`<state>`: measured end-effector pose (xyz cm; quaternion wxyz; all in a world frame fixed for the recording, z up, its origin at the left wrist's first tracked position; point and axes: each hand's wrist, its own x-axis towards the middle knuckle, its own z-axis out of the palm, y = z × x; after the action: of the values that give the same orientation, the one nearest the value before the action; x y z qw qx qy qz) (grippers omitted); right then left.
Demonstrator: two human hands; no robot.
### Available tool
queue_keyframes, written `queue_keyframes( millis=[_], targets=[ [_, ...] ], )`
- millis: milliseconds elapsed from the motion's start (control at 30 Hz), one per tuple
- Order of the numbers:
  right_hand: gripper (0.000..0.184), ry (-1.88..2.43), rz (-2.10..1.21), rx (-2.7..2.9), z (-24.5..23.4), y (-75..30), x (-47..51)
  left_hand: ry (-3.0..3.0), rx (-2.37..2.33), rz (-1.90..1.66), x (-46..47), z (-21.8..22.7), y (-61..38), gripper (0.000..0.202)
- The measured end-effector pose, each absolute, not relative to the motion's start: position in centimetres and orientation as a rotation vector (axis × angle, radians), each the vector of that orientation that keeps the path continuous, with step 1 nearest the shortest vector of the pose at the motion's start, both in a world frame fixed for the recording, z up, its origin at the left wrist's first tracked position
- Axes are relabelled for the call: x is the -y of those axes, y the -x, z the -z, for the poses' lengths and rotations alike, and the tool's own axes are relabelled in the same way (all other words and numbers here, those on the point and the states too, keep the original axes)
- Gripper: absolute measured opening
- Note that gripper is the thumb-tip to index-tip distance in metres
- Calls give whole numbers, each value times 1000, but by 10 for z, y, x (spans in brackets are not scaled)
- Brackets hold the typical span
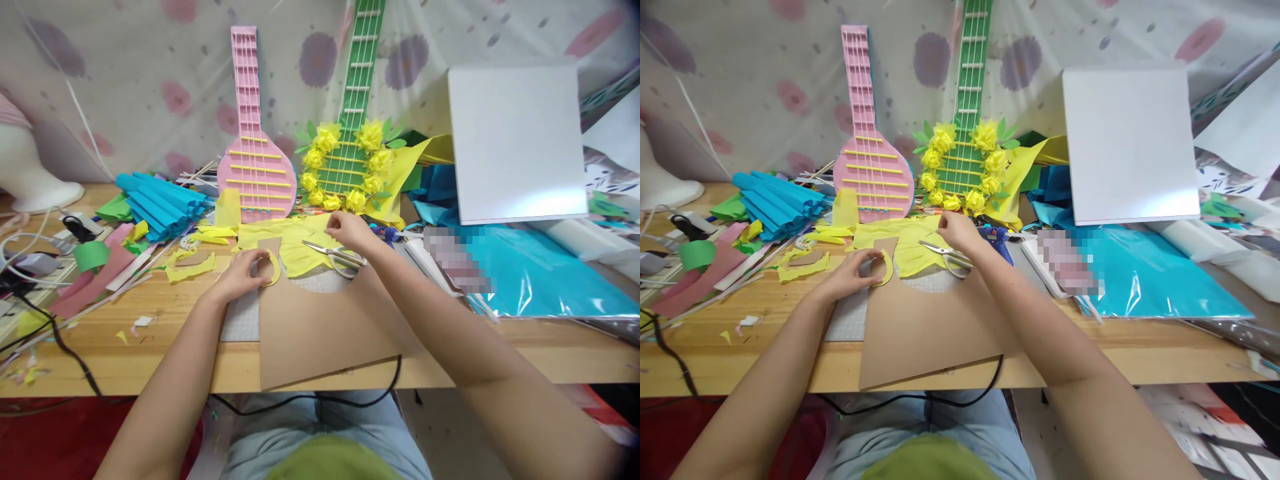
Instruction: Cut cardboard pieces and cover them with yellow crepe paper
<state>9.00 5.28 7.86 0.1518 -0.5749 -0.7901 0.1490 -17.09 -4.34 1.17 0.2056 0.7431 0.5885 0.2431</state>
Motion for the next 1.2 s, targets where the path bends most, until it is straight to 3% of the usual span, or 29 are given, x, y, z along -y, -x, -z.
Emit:
queue_keyframes(
  millis=[333,500,800,900,1033,1200],
  targets=[
    [37,1645,-47,2673,-59,-57,-120,-2009,-1589,-887,44,-12,171,40],
    [31,1520,-91,2825,-41,-44,-97,-1876,-1737,-1053,38,-8,170,23],
    [27,1552,-98,2749,-29,-47,-78,-1861,-1880,-1159,30,-1,174,20],
    [31,1561,-78,2700,-31,-48,-80,-1688,-2129,-1178,28,-3,181,22],
    [35,1442,-14,2580,-37,-49,-79,-1488,-2506,-953,18,-8,196,19],
    [32,1245,-3,2500,-42,-48,-67,-1442,-2550,-489,-12,-18,205,24]
  ],
)
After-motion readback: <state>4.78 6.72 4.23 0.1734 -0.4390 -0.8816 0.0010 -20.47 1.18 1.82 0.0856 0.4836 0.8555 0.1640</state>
